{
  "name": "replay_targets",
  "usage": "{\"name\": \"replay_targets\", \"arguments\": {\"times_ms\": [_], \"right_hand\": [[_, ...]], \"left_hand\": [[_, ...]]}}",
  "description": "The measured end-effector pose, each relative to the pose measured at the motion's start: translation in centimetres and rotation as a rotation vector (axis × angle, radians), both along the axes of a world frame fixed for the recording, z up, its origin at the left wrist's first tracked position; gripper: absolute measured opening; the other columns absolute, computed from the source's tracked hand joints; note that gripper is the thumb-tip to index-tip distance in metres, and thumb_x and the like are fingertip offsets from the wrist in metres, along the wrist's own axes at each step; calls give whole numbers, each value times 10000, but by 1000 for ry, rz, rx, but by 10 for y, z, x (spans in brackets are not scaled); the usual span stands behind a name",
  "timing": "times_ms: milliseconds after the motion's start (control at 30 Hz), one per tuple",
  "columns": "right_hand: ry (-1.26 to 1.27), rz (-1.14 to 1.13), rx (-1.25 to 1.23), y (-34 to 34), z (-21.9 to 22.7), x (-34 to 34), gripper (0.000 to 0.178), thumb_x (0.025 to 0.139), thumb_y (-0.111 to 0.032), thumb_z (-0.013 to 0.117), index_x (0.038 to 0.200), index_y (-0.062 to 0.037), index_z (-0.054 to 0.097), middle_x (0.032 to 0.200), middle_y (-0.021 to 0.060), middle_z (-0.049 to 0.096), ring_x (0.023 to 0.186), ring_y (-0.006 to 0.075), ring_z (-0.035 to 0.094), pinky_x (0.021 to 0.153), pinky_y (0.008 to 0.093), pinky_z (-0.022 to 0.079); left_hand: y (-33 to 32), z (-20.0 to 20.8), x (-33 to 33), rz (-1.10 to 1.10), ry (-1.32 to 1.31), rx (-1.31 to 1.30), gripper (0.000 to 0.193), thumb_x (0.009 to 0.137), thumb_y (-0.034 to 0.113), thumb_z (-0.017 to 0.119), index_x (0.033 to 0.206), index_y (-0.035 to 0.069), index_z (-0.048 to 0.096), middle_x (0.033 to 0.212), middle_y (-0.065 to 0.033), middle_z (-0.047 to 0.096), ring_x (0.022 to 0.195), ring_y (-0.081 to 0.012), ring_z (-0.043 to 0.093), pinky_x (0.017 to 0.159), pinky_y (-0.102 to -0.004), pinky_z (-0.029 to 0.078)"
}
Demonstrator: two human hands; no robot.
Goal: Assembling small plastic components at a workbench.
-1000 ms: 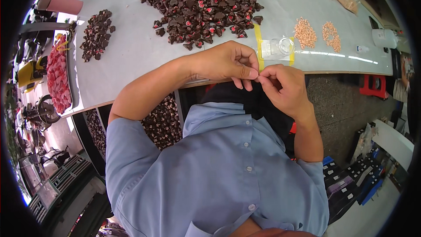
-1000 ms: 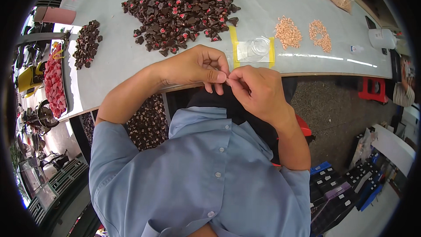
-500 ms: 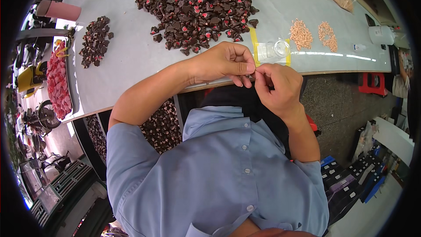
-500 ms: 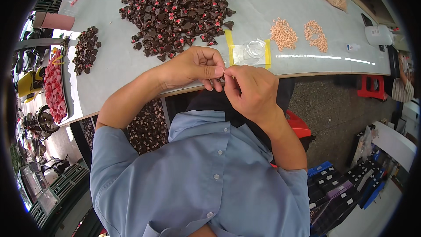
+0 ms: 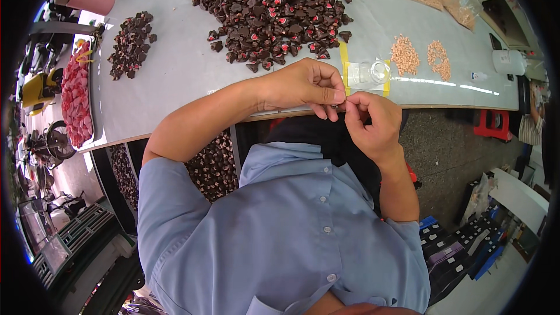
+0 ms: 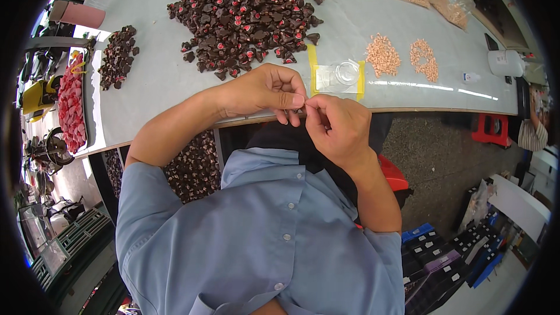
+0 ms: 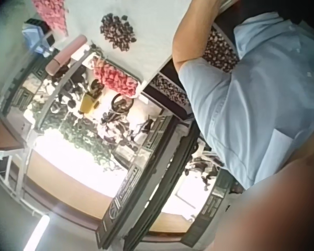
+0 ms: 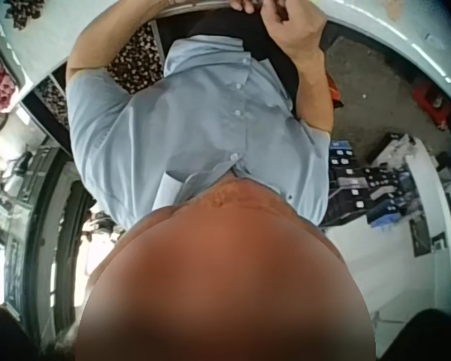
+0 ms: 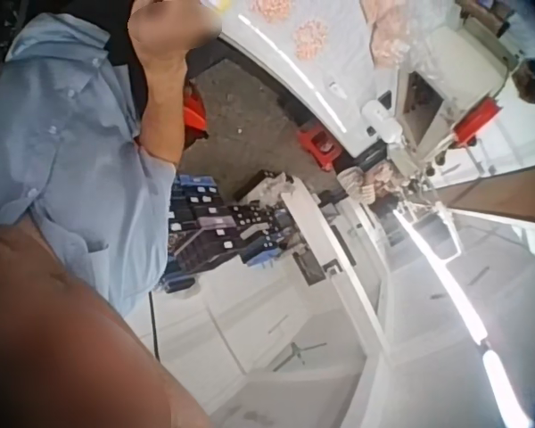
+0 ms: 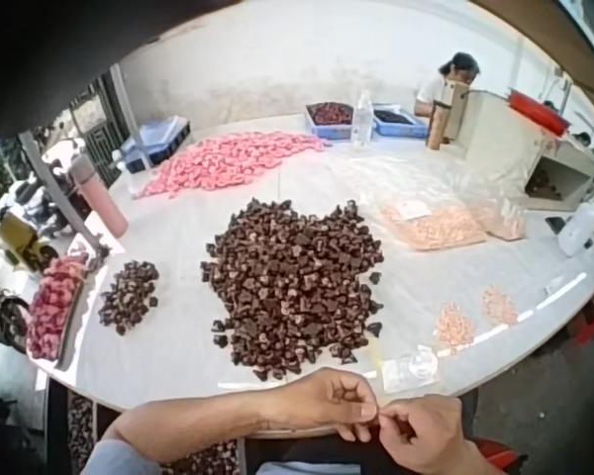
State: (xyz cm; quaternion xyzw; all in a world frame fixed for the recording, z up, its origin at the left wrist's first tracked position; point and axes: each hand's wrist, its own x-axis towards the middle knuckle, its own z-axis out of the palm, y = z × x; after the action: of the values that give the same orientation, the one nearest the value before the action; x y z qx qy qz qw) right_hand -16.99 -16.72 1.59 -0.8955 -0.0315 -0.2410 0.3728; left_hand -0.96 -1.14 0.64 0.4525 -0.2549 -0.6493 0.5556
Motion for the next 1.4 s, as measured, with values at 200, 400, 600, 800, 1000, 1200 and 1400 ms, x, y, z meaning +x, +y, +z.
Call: {"name": "replay_targets", "arguments": {"times_ms": [200, 400, 600, 800, 1000, 1200, 1400], "right_hand": [[29, 42, -12, -5, 5, 1, 132, 800, 86, 710, 893, 13, 650, 671, 53, 637, 524, 115, 589, 480, 248, 458], [38, 59, -55, -9, 19, 4, 133, 792, 88, 713, 879, 8, 653, 655, 45, 608, 514, 116, 556, 478, 249, 442], [147, 32, -198, -38, 50, 7, 120, 794, 75, 710, 860, -5, 648, 592, 19, 533, 483, 110, 511, 471, 249, 405], [202, 18, -588, -61, 71, 17, 130, 792, 37, 707, 867, -41, 634, 564, 44, 536, 470, 165, 527, 466, 295, 393], [244, 30, -675, -61, 71, 26, 116, 805, -11, 701, 872, -56, 619, 607, 78, 601, 520, 246, 605, 490, 358, 440], [265, 31, -725, -59, 74, 30, 117, 807, -16, 700, 866, -63, 611, 606, 78, 600, 529, 264, 607, 503, 370, 449], [259, 58, -703, -59, 72, 30, 120, 803, -16, 702, 869, -56, 611, 602, 75, 593, 526, 260, 601, 507, 366, 446]], "left_hand": [[-1, 1, -1, -7, -22, -2, 243, 962, 250, 689, 1024, 23, 631, 981, -69, 701, 849, -160, 716, 710, -264, 574], [-2, 2, 0, 1, -26, -14, 247, 948, 245, 707, 1012, 13, 648, 989, -79, 707, 839, -152, 709, 701, -260, 564], [-1, -1, -1, 45, -94, 17, 244, 915, 174, 739, 1050, -15, 664, 995, -104, 707, 850, -151, 702, 720, -267, 563], [0, -1, -1, 36, -77, -11, 253, 903, 119, 741, 1090, -28, 654, 987, -101, 698, 876, -155, 699, 743, -268, 561], [-1, -3, -2, 53, -71, 0, 265, 884, 90, 752, 1092, -40, 651, 1009, -98, 694, 875, -148, 693, 728, -270, 558], [-2, -5, 0, 47, -105, 7, 275, 881, 95, 759, 1106, -39, 676, 1056, -101, 702, 899, -153, 700, 730, -271, 560], [-2, -7, 0, 94, -80, -60, 254, 928, 89, 701, 1154, -24, 676, 1099, -108, 711, 945, -166, 709, 747, -272, 562]]}}
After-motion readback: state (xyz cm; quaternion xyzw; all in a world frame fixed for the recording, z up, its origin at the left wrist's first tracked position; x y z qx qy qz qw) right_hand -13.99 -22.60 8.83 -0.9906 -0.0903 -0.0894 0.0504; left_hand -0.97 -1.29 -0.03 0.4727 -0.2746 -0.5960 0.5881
